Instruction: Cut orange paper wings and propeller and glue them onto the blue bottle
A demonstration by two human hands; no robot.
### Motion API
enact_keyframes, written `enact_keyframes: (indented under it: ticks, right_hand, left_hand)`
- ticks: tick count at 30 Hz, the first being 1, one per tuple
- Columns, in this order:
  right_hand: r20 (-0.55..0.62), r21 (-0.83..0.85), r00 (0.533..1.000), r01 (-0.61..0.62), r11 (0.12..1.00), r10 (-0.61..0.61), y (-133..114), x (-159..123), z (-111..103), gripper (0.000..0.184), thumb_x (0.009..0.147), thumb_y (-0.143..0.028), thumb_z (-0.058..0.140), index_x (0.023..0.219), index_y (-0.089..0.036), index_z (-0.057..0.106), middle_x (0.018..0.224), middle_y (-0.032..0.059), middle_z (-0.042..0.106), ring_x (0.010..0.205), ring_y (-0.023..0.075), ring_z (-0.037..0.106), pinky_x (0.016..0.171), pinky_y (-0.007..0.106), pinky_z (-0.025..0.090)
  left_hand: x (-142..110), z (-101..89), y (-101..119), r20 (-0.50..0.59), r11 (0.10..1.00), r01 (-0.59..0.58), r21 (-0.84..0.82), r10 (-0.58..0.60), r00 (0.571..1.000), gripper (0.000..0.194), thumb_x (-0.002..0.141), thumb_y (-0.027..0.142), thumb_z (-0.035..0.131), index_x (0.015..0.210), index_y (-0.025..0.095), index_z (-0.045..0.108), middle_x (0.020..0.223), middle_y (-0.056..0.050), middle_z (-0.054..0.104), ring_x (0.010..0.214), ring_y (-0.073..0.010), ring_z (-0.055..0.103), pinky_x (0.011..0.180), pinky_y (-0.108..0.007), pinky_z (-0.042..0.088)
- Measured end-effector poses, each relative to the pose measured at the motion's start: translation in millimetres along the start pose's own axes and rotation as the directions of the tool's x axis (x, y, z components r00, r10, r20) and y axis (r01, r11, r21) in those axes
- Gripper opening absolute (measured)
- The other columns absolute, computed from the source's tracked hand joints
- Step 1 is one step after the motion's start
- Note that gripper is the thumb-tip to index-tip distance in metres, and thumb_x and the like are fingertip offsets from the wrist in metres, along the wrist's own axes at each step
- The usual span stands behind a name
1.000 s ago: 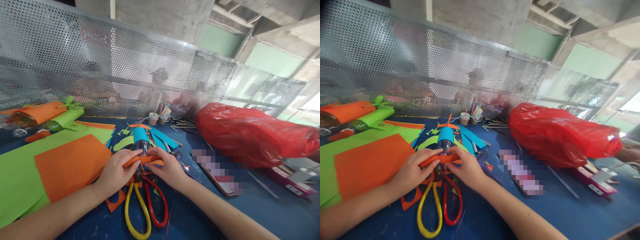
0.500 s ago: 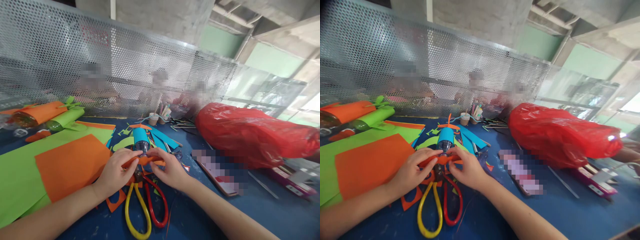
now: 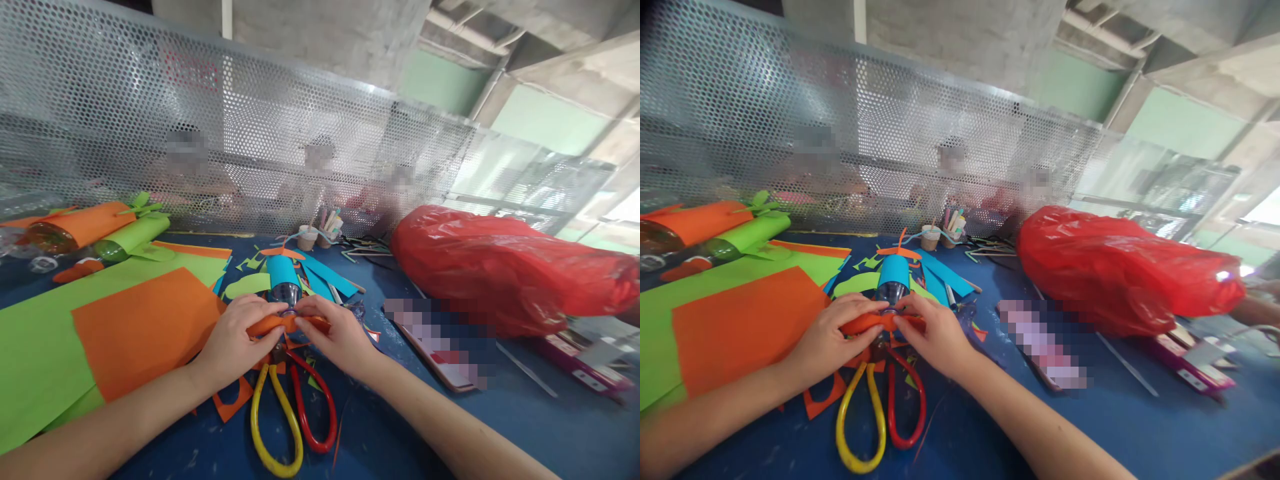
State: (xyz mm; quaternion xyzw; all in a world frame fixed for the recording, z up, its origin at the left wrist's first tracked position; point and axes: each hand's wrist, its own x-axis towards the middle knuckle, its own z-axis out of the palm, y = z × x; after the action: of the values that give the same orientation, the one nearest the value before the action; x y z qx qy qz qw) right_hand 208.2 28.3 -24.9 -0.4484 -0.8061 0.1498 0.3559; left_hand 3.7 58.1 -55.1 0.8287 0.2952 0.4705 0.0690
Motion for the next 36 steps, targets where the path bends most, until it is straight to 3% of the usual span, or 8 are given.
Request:
enact_keyframes:
  ticks: [7, 17, 22, 24, 28, 31, 36]
  right_hand:
    - [0.005, -0.018, 1.0, -0.027, 0.999, 0.027, 1, 0, 2, 0.022, 0.081, -0.027, 0.07, 0.097, -0.023, 0.056, 0.089, 0.0021, 0.07, 0.08, 0.0181, 0.069, 0.074, 0.03, 0.055]
    - [0.027, -0.062, 1.0, -0.009, 0.998, 0.01, -1, 0, 3, 0.013, 0.087, -0.021, 0.059, 0.097, -0.022, 0.053, 0.088, 0.0026, 0.071, 0.081, 0.0173, 0.069, 0.075, 0.029, 0.053]
    - [0.02, -0.145, 0.999, -0.043, 0.989, 0.046, 0, 3, 2, 0.014, 0.089, -0.019, 0.056, 0.103, -0.023, 0.055, 0.092, 0.0033, 0.071, 0.085, 0.0194, 0.069, 0.075, 0.031, 0.053]
    - [0.019, -0.181, 0.997, -0.065, 0.981, 0.07, 4, 3, 2, 0.017, 0.091, -0.02, 0.055, 0.107, -0.024, 0.056, 0.095, 0.0043, 0.072, 0.085, 0.0201, 0.07, 0.074, 0.032, 0.053]
    - [0.02, -0.242, 0.995, -0.09, 0.966, 0.098, 14, 4, 2, 0.021, 0.092, -0.017, 0.051, 0.112, -0.023, 0.056, 0.095, 0.0048, 0.072, 0.088, 0.0213, 0.069, 0.076, 0.035, 0.053]
    - [0.023, -0.282, 0.995, -0.086, 0.956, 0.096, 20, 4, 3, 0.03, 0.09, -0.011, 0.051, 0.117, -0.022, 0.056, 0.102, 0.0069, 0.071, 0.096, 0.023, 0.066, 0.082, 0.04, 0.053]
    - [-0.02, -0.376, 0.998, -0.058, 0.925, 0.054, 15, 6, 2, 0.049, 0.083, -0.011, 0.06, 0.13, -0.021, 0.052, 0.135, 0.0137, 0.054, 0.125, 0.0322, 0.045, 0.104, 0.055, 0.035]
  left_hand:
    - [1, -1.3, 4, 0.03, 0.999, -0.047, 0.011, 0.047, 0.998, 0.025, 0.086, 0.02, 0.056, 0.108, 0.023, 0.067, 0.091, -0.006, 0.073, 0.09, -0.0231, 0.065, 0.083, -0.044, 0.053]
    - [2, -1.3, 8, 0.038, 0.999, -0.039, 0.027, 0.038, 0.999, 0.025, 0.086, 0.019, 0.054, 0.107, 0.022, 0.068, 0.092, -0.006, 0.074, 0.09, -0.0232, 0.065, 0.083, -0.043, 0.054]
    - [5, -4.0, 7, 0.056, 0.998, 0.045, 0.036, -0.047, 0.997, 0.028, 0.089, 0.028, 0.053, 0.113, 0.022, 0.064, 0.097, -0.006, 0.075, 0.093, -0.0238, 0.067, 0.083, -0.043, 0.055]
    - [13, -10.7, 7, 0.052, 0.993, 0.102, 0.051, -0.105, 0.993, 0.028, 0.091, 0.03, 0.05, 0.113, 0.021, 0.064, 0.098, -0.007, 0.075, 0.092, -0.0234, 0.068, 0.082, -0.042, 0.055]
    - [35, -34.1, 4, 0.061, 0.981, 0.167, 0.095, -0.173, 0.983, 0.031, 0.095, 0.032, 0.041, 0.093, 0.023, 0.07, 0.093, -0.005, 0.076, 0.086, -0.0209, 0.07, 0.07, -0.032, 0.055]
    - [46, -50.6, -4, 0.135, 0.971, 0.172, 0.165, -0.195, 0.972, 0.023, 0.089, 0.033, 0.051, 0.083, 0.024, 0.071, 0.077, -0.002, 0.076, 0.067, -0.0198, 0.07, 0.056, -0.028, 0.051]
    - [41, -70.4, -24, 0.259, 0.942, 0.138, 0.305, -0.221, 0.94, 0.015, 0.077, 0.032, 0.06, 0.068, 0.024, 0.069, 0.066, -0.001, 0.072, 0.058, -0.0202, 0.066, 0.051, -0.027, 0.046]
